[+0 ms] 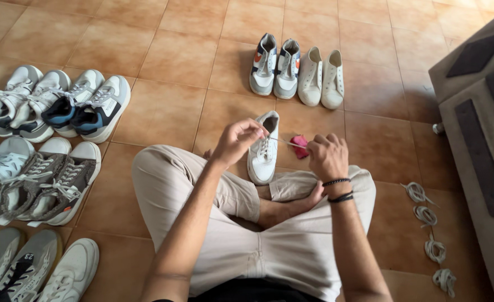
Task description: The person sits on the floor and threads a white shoelace through the eyelets of a white sneaker. They pull the lace through each eyelet in sequence, adjusting the tension and positioning the lace as they work.
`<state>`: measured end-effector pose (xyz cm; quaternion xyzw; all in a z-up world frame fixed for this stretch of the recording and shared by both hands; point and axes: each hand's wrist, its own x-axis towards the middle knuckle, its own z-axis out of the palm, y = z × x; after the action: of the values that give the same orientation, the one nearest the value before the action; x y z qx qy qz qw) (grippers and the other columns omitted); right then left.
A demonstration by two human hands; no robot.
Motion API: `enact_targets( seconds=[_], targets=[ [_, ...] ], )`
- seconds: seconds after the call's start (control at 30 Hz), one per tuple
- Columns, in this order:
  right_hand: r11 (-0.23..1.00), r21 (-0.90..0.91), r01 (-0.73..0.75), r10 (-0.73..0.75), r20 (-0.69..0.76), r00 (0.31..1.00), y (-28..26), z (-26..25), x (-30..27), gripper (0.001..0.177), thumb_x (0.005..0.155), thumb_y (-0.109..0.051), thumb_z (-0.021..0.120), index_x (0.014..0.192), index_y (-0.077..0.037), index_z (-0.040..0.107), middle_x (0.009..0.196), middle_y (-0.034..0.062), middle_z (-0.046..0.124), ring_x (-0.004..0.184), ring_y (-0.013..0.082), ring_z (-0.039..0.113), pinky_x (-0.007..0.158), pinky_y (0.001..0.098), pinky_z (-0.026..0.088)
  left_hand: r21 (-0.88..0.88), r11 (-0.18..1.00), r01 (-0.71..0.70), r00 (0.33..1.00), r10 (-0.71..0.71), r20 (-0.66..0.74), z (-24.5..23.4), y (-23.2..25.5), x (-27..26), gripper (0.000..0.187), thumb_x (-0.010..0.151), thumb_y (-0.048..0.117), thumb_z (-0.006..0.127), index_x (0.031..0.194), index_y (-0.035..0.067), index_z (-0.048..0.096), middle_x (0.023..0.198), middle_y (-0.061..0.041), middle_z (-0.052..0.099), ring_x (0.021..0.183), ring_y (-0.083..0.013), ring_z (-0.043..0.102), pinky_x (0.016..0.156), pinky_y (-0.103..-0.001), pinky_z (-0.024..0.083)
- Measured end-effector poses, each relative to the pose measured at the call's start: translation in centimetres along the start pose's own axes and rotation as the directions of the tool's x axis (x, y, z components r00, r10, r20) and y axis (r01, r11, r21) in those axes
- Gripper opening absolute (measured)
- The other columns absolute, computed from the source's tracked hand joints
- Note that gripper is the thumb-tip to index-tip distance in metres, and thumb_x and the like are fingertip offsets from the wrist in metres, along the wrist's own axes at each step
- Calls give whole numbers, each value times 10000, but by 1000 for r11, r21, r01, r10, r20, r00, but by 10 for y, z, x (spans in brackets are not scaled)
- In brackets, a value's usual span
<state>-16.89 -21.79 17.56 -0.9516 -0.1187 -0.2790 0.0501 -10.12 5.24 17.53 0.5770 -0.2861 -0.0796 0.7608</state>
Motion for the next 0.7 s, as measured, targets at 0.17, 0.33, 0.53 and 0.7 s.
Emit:
enact_targets(
  seconds=[0.17,0.33,0.53,0.7],
  targets=[
    [985,-156,-70,90,124,988,38,40,-19,88,816,-134,728,774,-212,735,882,-25,675,942,235,624,877,427,424,124,992,-29,999,33,-35,-14,-10,-5,176,1034,211,640,1013,48,702,994,-23,744,938,-73,671,851,-253,535],
    [991,2,-131,127,231,965,50,102,-22,236,672,-194,790,906,-217,783,951,32,707,992,273,640,864,468,418,777,624,83,877,324,-354,-56,-20,-7,197,977,239,730,891,69,682,861,-65,690,831,-238,687,749,-365,523],
    [938,252,-239,184,223,957,26,170,1,135,868,-261,765,957,-160,751,1006,52,712,968,308,658,821,476,490,890,-53,453,815,429,-389,-126,-43,-30,171,762,171,740,914,94,722,995,-126,665,952,-363,622,826,-528,449],
    [886,419,-198,177,89,980,10,201,10,175,836,-171,759,935,-57,671,940,105,688,924,342,649,771,460,512,981,61,187,938,285,-196,-111,-106,-12,169,811,133,719,965,79,670,1063,-116,658,1044,-342,612,921,-509,446]
  ],
)
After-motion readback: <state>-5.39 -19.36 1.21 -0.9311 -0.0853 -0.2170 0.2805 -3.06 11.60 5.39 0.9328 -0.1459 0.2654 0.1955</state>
